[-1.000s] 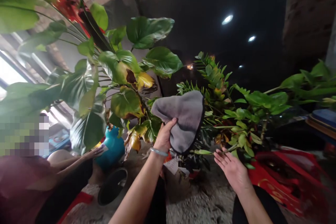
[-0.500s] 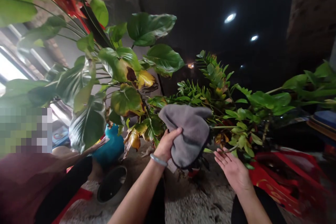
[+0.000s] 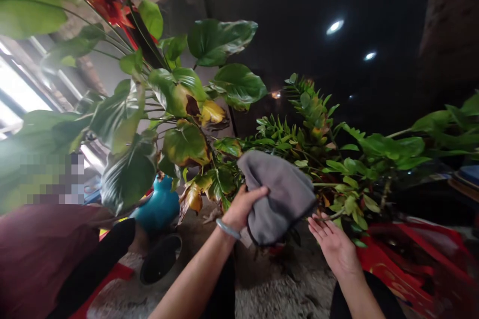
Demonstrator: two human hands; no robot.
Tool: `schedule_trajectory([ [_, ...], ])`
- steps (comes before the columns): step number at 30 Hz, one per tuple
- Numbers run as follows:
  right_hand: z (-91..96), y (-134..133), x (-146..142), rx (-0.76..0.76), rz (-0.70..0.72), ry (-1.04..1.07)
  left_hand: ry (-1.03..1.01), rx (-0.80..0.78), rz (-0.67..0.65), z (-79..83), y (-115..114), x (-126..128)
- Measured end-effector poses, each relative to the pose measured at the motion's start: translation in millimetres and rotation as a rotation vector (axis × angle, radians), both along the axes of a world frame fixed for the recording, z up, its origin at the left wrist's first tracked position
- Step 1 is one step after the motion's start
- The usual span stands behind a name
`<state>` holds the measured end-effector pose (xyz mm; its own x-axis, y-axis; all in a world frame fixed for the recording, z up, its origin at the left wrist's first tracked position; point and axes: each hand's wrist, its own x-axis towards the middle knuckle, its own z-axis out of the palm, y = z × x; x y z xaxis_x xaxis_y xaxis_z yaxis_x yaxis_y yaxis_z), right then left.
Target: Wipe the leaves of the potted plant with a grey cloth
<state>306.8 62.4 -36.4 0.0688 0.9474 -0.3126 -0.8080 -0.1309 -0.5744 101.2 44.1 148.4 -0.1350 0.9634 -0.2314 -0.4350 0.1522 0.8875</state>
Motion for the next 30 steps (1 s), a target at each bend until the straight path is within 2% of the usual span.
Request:
schedule_trajectory([
  [2,-2.9,1,0,0.027,0.019,0.017,-0.059,0.062,0.163,17.2,20,-3],
  [3,-4.3,1,0,0.027,0.023,0.018,-0.070,0.061,0.225,17.7,25,-2],
  [5,-7.0,2,0,0.016,0.025,0.017,-0.047,-0.009,0.263,1.1,22,1],
  [7,-9.4,3,1,0.009,0.033,0.012,0.026,-0.120,0.148,-31.0,4,4],
  [9,-11.0,3,2,0.008,0.045,0.003,0.096,-0.233,-0.056,-60.9,-20,6],
  [11,-10.7,3,2,0.010,0.037,-0.005,0.092,-0.241,-0.179,-72.2,-35,3],
  [12,-9.6,2,2,0.010,0.028,-0.009,0.078,-0.220,-0.195,-68.6,-37,0],
  [14,-5.6,1,2,0.015,0.016,-0.010,0.036,-0.140,-0.140,-46.6,-30,-7],
  [16,-0.9,0,1,0.012,0.024,-0.006,-0.026,-0.026,-0.027,-18.4,-13,-14],
  [18,2.0,0,0,0.002,0.034,0.001,-0.094,0.062,0.095,-1.4,4,-15],
  [19,2.2,1,-1,0.002,0.033,0.004,-0.103,0.066,0.144,-0.9,9,-14],
  [21,0.1,2,-2,0.011,0.031,0.012,-0.046,0.002,0.166,-16.3,8,-7],
  [24,-5.7,4,-4,0.004,0.047,0.015,0.132,-0.162,-0.036,-60.5,-15,-1],
  [26,-7.9,4,-4,-0.016,0.055,0.009,0.166,-0.217,-0.157,-80.2,-33,-6],
  [28,-7.2,4,-4,-0.012,0.054,0.004,0.143,-0.213,-0.169,-77.9,-40,-16],
  [30,-4.4,2,-3,-0.002,0.055,-0.001,0.089,-0.152,-0.071,-54.4,-32,-27],
])
